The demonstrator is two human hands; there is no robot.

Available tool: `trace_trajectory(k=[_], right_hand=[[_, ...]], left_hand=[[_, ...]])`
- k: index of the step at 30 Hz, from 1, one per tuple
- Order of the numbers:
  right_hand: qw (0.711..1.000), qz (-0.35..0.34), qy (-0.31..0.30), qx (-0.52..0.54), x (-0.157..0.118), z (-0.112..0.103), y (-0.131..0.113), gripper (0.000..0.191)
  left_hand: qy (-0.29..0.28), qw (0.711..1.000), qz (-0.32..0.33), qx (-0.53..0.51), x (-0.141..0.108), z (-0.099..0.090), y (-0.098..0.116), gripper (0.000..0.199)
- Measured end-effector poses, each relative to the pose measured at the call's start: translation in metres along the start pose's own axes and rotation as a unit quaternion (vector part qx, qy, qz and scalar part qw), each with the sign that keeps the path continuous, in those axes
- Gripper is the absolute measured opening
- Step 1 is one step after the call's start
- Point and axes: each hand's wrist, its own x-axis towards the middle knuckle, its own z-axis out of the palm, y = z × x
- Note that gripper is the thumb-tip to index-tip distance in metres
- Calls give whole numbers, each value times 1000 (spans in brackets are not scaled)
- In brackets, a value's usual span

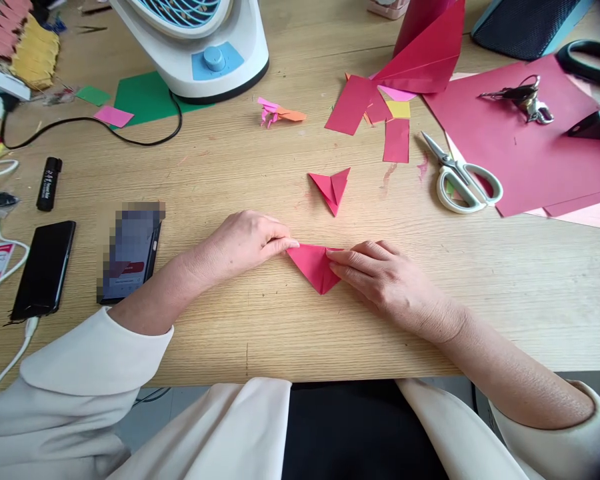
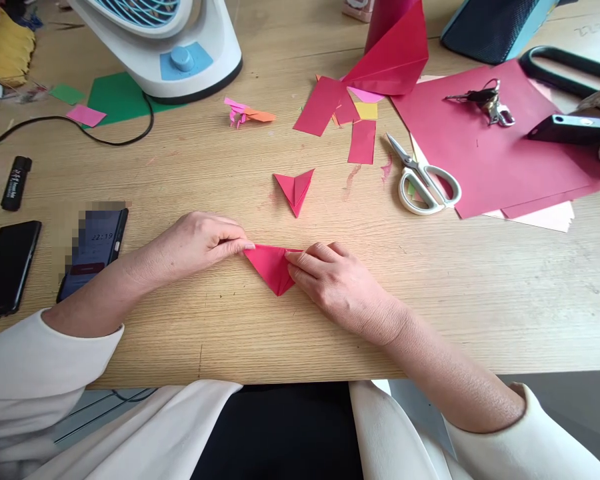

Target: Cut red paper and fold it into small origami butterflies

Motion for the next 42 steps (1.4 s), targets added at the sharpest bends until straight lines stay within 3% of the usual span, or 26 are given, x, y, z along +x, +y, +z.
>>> trace_trajectory(k=[7,12,17,27,33,37,42], right_hand=[[1000,0,-2,3,0,1,-1,29],[1000,-9,9,-20,-1,2,-1,28],[1000,-8,5,-23,-1,2,-2,29],[1000,-8,9,-18,0,1,-4,26],[999,-12,19,-35,-1,2,-5,27],[998,-11,25,-53,-3,4,-6,27],[997,-13,26,-76,-3,5,-9,28]], left_hand=[[-1,992,-51,-113,0,0,-4,39],[45,997,-26,-58,10,12,16,22],[31,997,-60,-31,24,21,34,15],[40,987,-117,-103,-5,8,5,33],[76,978,-123,-148,-6,15,7,30],[148,958,-159,-185,-6,28,20,17],[219,959,-131,-126,-8,37,40,14]])
